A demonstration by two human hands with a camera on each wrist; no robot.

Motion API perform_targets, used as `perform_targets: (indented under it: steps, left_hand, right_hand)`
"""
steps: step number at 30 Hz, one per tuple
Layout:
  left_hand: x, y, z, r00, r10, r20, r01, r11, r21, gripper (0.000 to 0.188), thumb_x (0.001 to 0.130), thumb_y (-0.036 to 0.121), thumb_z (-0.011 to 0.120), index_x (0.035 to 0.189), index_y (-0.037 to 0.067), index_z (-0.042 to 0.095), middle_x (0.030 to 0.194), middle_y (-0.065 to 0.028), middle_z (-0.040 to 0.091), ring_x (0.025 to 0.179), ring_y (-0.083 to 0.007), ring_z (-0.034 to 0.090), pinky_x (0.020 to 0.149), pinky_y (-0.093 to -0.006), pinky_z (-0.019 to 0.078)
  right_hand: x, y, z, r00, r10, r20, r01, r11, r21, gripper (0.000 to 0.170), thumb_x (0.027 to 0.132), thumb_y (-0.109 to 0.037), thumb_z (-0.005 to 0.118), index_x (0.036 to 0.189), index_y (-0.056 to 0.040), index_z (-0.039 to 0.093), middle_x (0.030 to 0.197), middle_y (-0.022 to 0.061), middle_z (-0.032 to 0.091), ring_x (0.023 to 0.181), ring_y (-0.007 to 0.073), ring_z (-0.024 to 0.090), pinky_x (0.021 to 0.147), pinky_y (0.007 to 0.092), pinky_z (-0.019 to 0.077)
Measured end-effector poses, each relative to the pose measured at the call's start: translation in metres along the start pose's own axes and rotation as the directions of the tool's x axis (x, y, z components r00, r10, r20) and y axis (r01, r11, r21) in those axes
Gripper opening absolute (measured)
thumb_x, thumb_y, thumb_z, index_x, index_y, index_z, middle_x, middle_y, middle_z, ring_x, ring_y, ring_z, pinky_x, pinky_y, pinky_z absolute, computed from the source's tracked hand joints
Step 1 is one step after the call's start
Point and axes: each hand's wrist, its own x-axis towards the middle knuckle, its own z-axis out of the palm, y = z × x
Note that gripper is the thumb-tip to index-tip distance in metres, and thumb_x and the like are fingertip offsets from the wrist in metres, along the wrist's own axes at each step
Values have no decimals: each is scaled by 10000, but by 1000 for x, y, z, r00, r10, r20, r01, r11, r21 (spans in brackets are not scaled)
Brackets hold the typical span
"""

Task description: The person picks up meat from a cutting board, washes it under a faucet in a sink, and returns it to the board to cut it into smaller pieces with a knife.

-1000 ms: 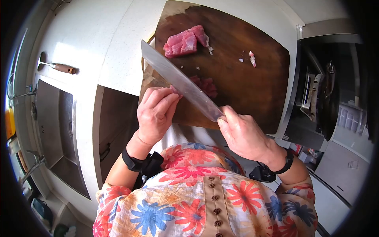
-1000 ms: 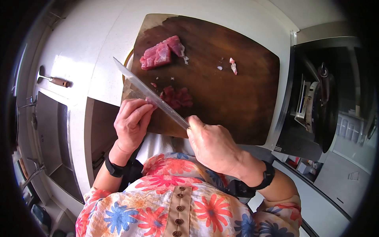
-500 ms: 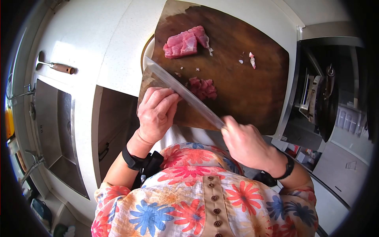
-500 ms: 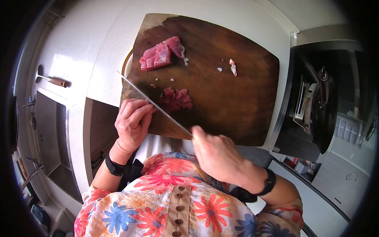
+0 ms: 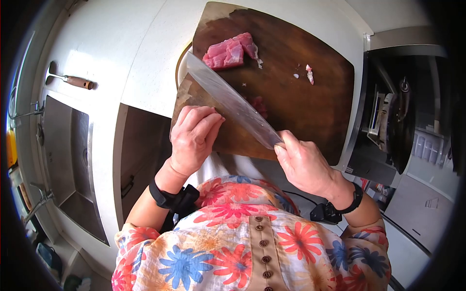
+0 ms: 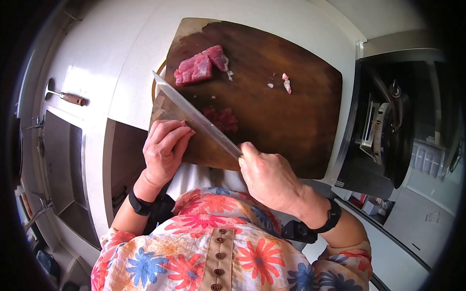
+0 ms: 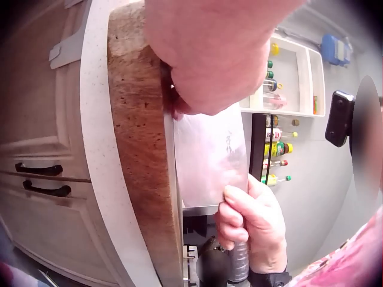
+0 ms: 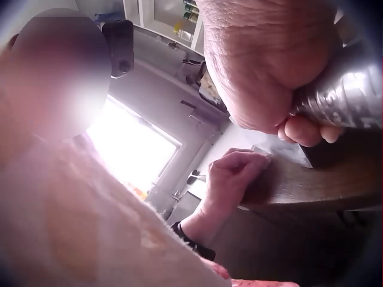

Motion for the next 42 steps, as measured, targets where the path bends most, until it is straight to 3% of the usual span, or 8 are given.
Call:
perform_targets:
  steps: [4, 16, 28, 31, 34, 36, 40, 42]
  left_hand:
    - [0, 1, -8, 1000, 3, -30, -4, 1000, -30, 214, 707, -43, 734, 894, 50, 685, 895, -69, 633, 803, -237, 604, 687, -315, 506]
    - [-1, -4, -1, 1000, 29, 5, -29, 1000, -1, 233, 695, -66, 718, 893, 51, 684, 899, -69, 635, 806, -246, 603, 690, -316, 507]
    - [-1, -5, 0, 1000, 23, 4, -23, 1000, -5, 242, 684, -73, 714, 889, 51, 680, 902, -70, 638, 811, -255, 607, 697, -320, 507]
    - [-1, -5, -1, 1000, 12, 3, -12, 1000, -5, 237, 683, -72, 711, 884, 52, 681, 903, -69, 638, 812, -254, 607, 699, -321, 508]
    - [-2, -4, 0, 1000, 5, 14, -5, 1000, -7, 229, 685, -70, 706, 878, 52, 683, 905, -68, 638, 814, -252, 607, 701, -323, 509]
    - [-1, -3, 0, 1000, 13, 15, -13, 1000, -5, 225, 686, -69, 704, 875, 52, 684, 906, -68, 638, 816, -252, 607, 701, -325, 509]
    - [-3, -2, -1, 1000, 16, 19, -16, 1000, 10, 222, 689, -63, 704, 877, 53, 685, 906, -65, 636, 823, -251, 606, 703, -327, 508]
    - [-2, -2, 0, 1000, 10, 9, -10, 1000, 15, 223, 690, -59, 708, 881, 54, 686, 906, -65, 635, 825, -251, 606, 704, -328, 507]
  right_hand:
    - [0, -9, 1, 999, -25, -39, 26, 999, 29, 132, 922, -100, 505, 948, -4, 418, 622, 199, 573, 603, 386, 607, 520, 466, 487]
    - [-2, -9, 2, 999, -36, 28, 35, 999, 21, 131, 913, -82, 511, 955, 6, 423, 642, 182, 580, 589, 362, 614, 514, 435, 499]
    - [-18, -4, -2, 995, -61, 78, 68, 994, -90, 147, 905, -78, 521, 970, 22, 436, 611, 169, 589, 567, 348, 624, 489, 422, 503]
    - [-20, -6, -6, 995, 5, 102, 3, 996, -86, 145, 902, -75, 520, 960, 26, 433, 604, 181, 583, 564, 356, 624, 492, 428, 503]
    - [6, -5, 7, 991, -75, 111, 84, 993, -83, 129, 901, -69, 507, 947, 23, 431, 596, 198, 579, 570, 378, 620, 507, 451, 506]
    - [33, -9, 17, 990, -143, -3, 143, 990, 8, 112, 902, -65, 489, 926, 22, 423, 588, 215, 574, 580, 402, 613, 518, 481, 498]
    - [40, -11, 15, 991, -133, -30, 133, 991, -17, 108, 904, -68, 480, 919, 18, 416, 586, 220, 572, 593, 414, 609, 529, 499, 489]
    - [25, 0, 10, 989, -143, 26, 143, 989, -19, 119, 911, -82, 488, 927, 12, 417, 589, 215, 570, 596, 412, 606, 533, 496, 484]
